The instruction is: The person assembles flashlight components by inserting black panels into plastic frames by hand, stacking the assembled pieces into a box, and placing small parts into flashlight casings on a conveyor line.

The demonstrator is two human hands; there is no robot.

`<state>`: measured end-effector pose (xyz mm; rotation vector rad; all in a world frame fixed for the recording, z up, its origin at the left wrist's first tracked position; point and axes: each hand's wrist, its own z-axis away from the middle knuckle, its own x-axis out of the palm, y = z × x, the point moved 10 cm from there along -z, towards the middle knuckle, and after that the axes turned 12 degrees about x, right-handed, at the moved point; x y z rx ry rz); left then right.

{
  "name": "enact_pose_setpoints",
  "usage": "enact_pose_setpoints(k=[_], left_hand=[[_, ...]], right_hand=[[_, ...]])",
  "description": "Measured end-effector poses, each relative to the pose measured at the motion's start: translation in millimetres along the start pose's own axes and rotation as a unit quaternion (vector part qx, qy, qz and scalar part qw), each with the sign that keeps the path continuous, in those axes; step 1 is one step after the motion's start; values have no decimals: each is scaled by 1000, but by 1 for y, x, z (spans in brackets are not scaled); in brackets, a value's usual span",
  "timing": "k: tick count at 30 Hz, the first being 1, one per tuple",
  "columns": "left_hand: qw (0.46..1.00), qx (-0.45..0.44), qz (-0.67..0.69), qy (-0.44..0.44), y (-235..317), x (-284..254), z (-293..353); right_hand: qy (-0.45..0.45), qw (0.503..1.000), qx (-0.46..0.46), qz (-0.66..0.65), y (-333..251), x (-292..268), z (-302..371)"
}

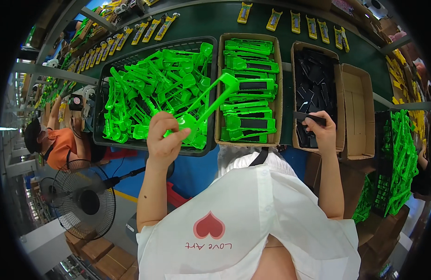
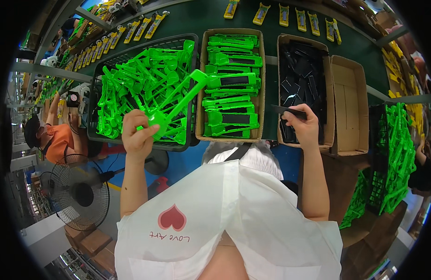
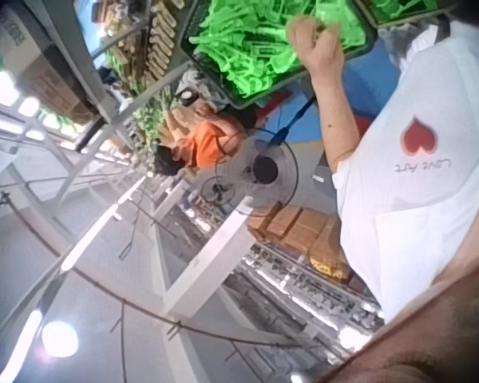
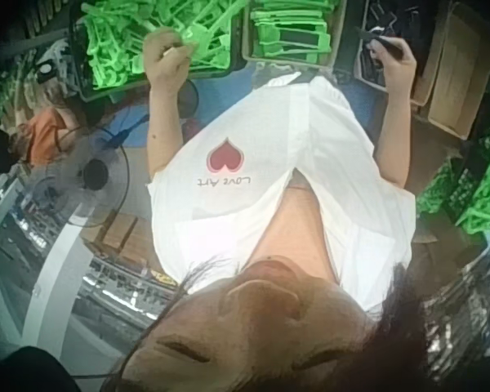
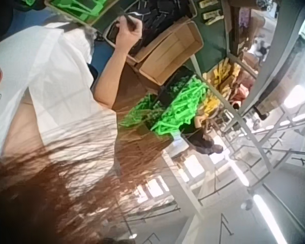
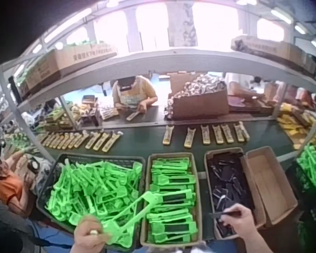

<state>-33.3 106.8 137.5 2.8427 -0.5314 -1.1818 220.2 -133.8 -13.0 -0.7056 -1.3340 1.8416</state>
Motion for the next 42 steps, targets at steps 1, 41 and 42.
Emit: enact_pose_setpoints(k=[1, 41, 42], left_hand=[[1000, -1, 16, 13, 5, 5, -2], [642, -512, 566, -81, 2, 197, 71], [644, -508, 566, -81, 2, 196, 70]], right_hand=[[-31, 999, 10, -17, -9, 16, 4], [93, 822, -42, 560, -29, 80, 22], [136, 816, -102, 553, -38, 75, 25]])
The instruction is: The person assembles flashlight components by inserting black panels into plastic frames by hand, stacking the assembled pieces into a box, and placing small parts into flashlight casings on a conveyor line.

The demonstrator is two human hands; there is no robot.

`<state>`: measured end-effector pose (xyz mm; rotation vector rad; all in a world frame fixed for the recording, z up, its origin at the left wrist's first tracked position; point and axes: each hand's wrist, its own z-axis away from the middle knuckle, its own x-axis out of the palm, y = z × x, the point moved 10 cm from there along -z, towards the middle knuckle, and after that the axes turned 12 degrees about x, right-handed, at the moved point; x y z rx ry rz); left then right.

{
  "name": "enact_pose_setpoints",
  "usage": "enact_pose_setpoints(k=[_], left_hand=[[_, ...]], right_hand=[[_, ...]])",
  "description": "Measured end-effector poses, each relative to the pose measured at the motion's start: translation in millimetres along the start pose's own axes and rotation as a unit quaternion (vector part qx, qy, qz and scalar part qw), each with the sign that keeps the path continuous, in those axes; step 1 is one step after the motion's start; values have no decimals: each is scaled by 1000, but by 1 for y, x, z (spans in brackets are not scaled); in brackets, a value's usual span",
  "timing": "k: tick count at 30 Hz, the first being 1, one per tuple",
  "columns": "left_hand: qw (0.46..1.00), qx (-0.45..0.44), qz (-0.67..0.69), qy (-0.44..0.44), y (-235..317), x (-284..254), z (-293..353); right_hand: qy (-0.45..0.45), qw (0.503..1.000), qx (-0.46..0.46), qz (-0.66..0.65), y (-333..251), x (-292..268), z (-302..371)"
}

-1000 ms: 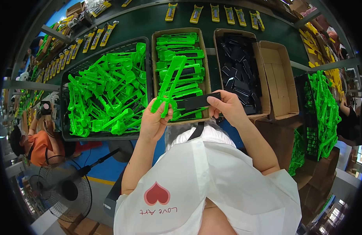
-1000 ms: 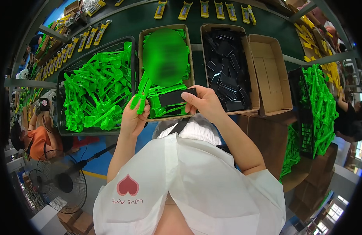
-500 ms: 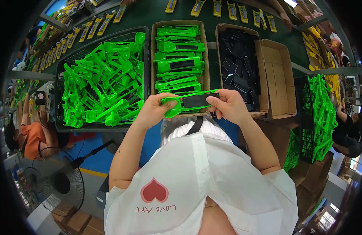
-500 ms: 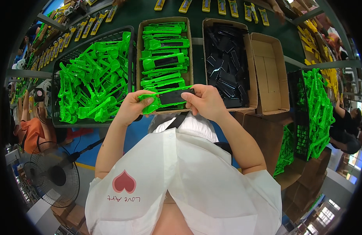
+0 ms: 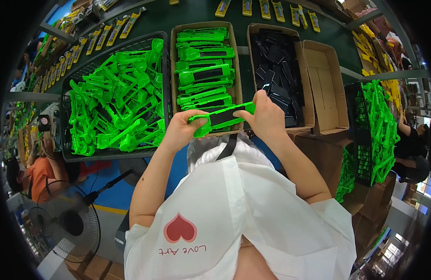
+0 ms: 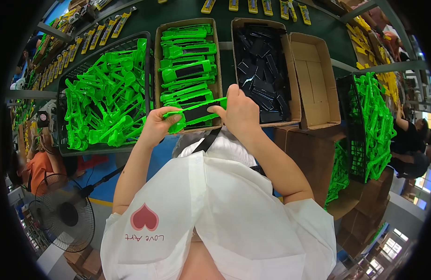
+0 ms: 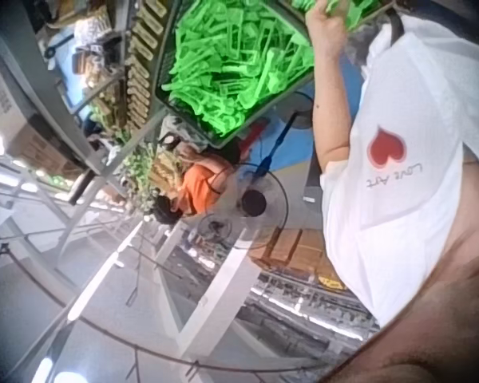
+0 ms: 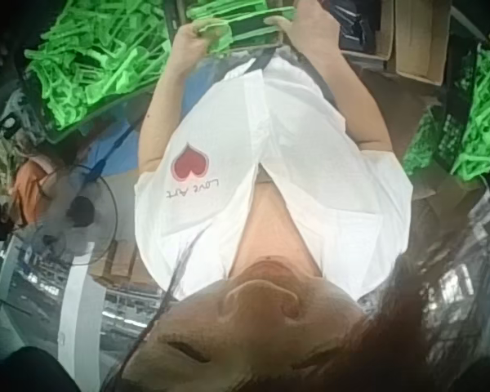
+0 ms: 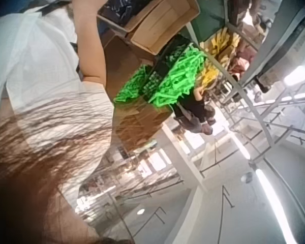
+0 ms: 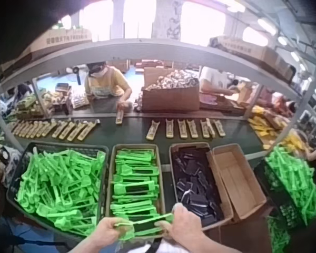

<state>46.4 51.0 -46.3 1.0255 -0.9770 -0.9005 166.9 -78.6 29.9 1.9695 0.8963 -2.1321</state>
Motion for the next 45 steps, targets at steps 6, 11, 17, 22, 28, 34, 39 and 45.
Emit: enact_pose_setpoints(k=[6, 11, 17, 22, 28, 34, 39, 45], left_hand=[[976, 60, -197, -70, 15, 10, -7], [745, 87, -653, -109, 25, 51, -26], [785, 187, -584, -86, 18, 77, -44], [778, 166, -599, -91, 23, 67, -54], [636, 199, -745, -42, 25, 19, -79], [659, 145, -737, -30, -12, 14, -97], [751, 338, -561, 85, 47, -5, -60], [681, 98, -686, 237, 62, -181, 3]], right_hand=[[-290, 912, 156, -246, 38, 58, 9], [-155, 957, 79, -230, 30, 51, 9], [-161, 937, 96, -293, 50, 60, 9], [-194, 895, 97, -389, 47, 80, 15], [-155, 957, 106, -221, 96, 71, -11], [11, 981, 179, 76, 253, 45, -11], [13, 986, 161, -29, 239, 33, -4], [100, 988, 111, -39, 230, 28, 1]])
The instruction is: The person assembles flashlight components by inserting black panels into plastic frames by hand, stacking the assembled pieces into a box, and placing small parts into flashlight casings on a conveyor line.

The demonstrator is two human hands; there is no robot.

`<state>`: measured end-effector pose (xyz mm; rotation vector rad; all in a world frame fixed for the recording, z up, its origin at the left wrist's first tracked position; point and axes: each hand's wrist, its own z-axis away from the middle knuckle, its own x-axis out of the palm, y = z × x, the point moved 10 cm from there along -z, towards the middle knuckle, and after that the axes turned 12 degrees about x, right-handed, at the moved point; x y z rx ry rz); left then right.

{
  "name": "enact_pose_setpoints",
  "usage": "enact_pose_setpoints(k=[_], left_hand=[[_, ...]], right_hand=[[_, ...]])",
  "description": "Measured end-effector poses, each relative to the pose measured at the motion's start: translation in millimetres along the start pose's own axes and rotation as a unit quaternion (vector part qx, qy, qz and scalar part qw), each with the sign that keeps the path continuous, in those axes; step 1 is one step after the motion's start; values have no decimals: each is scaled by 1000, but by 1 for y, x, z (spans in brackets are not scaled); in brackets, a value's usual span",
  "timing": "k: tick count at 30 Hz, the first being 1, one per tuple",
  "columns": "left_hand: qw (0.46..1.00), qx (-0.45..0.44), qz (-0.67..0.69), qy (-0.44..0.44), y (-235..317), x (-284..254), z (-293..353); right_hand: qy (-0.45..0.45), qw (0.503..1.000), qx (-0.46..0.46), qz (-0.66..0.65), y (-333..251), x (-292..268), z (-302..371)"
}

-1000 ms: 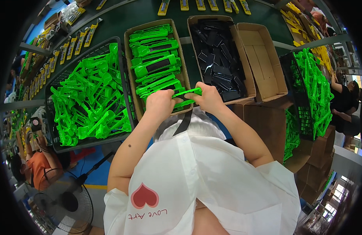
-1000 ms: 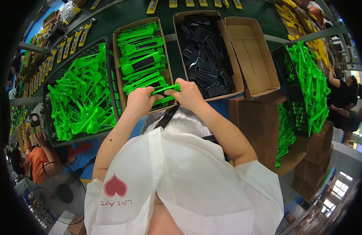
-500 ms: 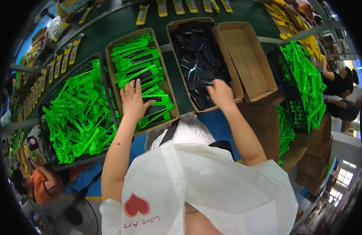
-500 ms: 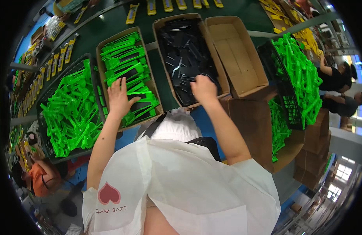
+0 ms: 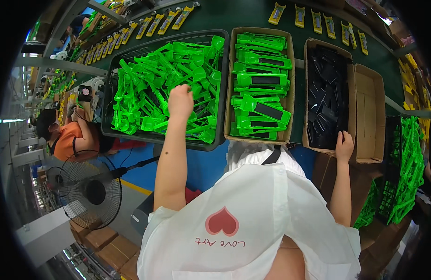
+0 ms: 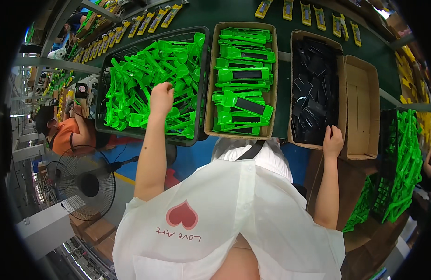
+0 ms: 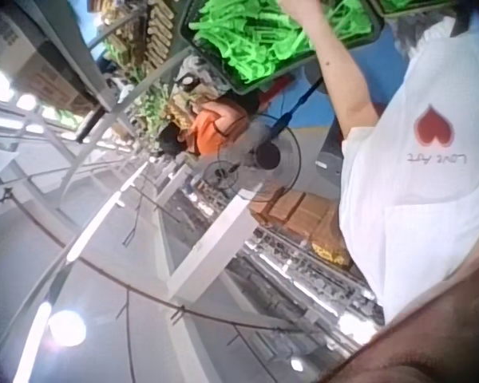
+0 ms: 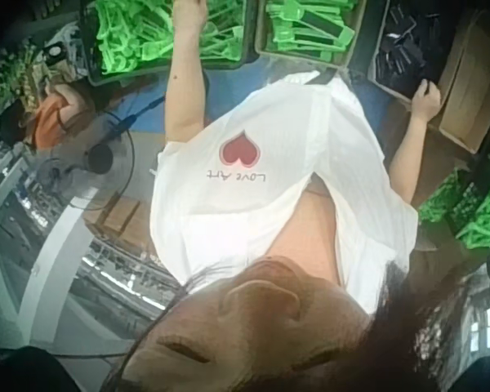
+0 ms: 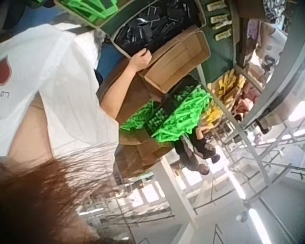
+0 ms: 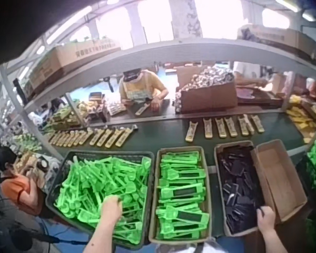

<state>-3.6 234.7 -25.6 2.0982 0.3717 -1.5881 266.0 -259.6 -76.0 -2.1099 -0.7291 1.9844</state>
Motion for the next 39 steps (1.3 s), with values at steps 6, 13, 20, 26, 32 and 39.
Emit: enact_pose_setpoints(k=[6, 13, 20, 26, 32, 39], left_hand=[[978, -186, 88, -20, -94, -31, 38], [975, 137, -116, -129, 8, -7, 37], [869, -41, 384, 309, -47, -143, 59], [825, 59, 522, 208, 4, -101, 56], [725, 16, 661, 190, 5, -60, 62], [684, -30, 707, 179, 7, -38, 63]], right_hand=[[31, 998, 15, 61, -4, -3, 3], [-4, 994, 57, 96, -2, 3, -1], [47, 997, 62, -2, 12, -7, -1], [68, 992, 71, -75, 24, -11, -4], [64, 992, 75, -80, 30, -4, -9], [66, 994, 75, -51, 24, -2, -8]])
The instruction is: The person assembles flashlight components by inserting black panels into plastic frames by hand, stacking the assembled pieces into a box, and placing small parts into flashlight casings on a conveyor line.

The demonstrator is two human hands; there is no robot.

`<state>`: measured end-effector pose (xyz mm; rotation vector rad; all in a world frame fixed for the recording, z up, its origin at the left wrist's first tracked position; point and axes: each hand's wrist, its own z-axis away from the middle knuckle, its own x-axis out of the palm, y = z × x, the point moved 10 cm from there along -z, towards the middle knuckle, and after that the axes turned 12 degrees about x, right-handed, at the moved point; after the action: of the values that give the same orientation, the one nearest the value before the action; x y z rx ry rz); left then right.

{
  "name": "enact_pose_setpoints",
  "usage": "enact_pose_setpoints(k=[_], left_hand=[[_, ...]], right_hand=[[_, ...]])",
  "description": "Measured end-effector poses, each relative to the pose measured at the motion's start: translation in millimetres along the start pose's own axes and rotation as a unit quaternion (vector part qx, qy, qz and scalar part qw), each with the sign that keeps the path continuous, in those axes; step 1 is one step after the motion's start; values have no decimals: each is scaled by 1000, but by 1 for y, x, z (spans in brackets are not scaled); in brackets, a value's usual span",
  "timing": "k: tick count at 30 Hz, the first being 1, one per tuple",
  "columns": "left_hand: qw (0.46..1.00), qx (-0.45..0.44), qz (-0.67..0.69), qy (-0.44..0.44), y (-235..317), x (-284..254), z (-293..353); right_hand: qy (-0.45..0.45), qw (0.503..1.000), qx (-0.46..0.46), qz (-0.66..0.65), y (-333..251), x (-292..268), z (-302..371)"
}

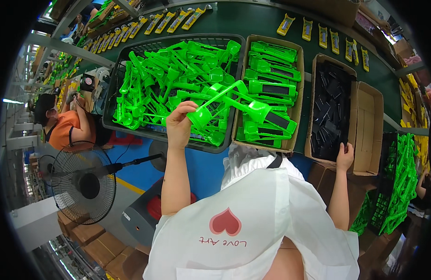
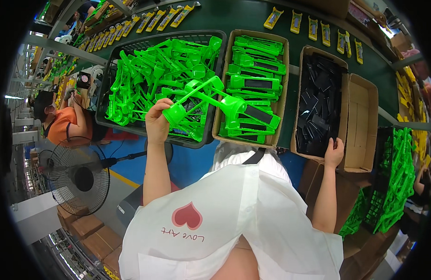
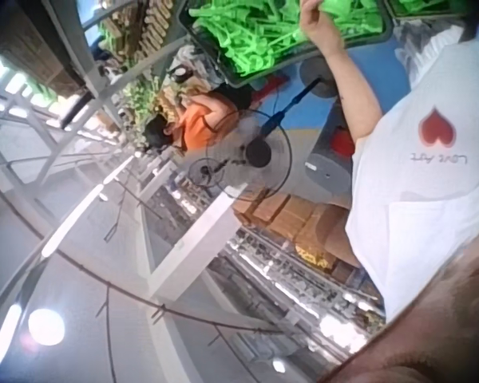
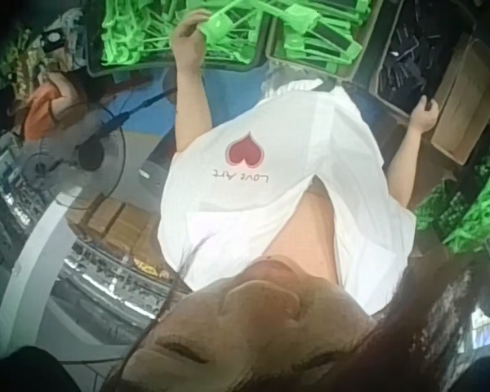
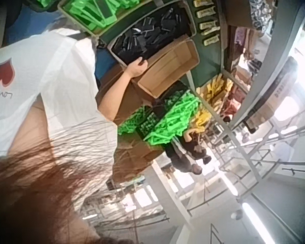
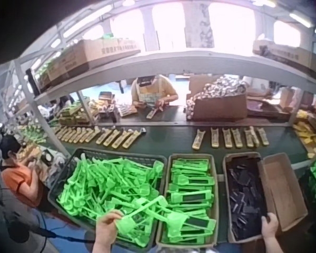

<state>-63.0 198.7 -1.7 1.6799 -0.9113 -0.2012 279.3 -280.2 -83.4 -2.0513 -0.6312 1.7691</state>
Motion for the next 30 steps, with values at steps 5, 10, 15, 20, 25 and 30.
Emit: enact_pose_setpoints(k=[5, 10, 15, 20, 25, 30], left_hand=[[1000, 9, -13, -20, -5, 11, -7], [997, 26, -20, -68, -6, 25, -14], [970, 17, -123, 210, -4, -28, -16], [866, -331, 184, 326, -91, -62, 35], [880, -336, 295, 161, -45, 17, 38], [973, -157, -169, 11, -13, 26, 4]], right_hand=[[0, 1000, 9, 5, 5, 1, 0], [-9, 1000, 14, 10, 2, 0, 3], [-13, 999, 12, 31, -5, 0, 5], [-2, 1000, 6, 27, -8, -4, 5], [20, 994, 58, -89, -4, -18, 5], [-114, 921, 114, -356, -70, -4, 20]])
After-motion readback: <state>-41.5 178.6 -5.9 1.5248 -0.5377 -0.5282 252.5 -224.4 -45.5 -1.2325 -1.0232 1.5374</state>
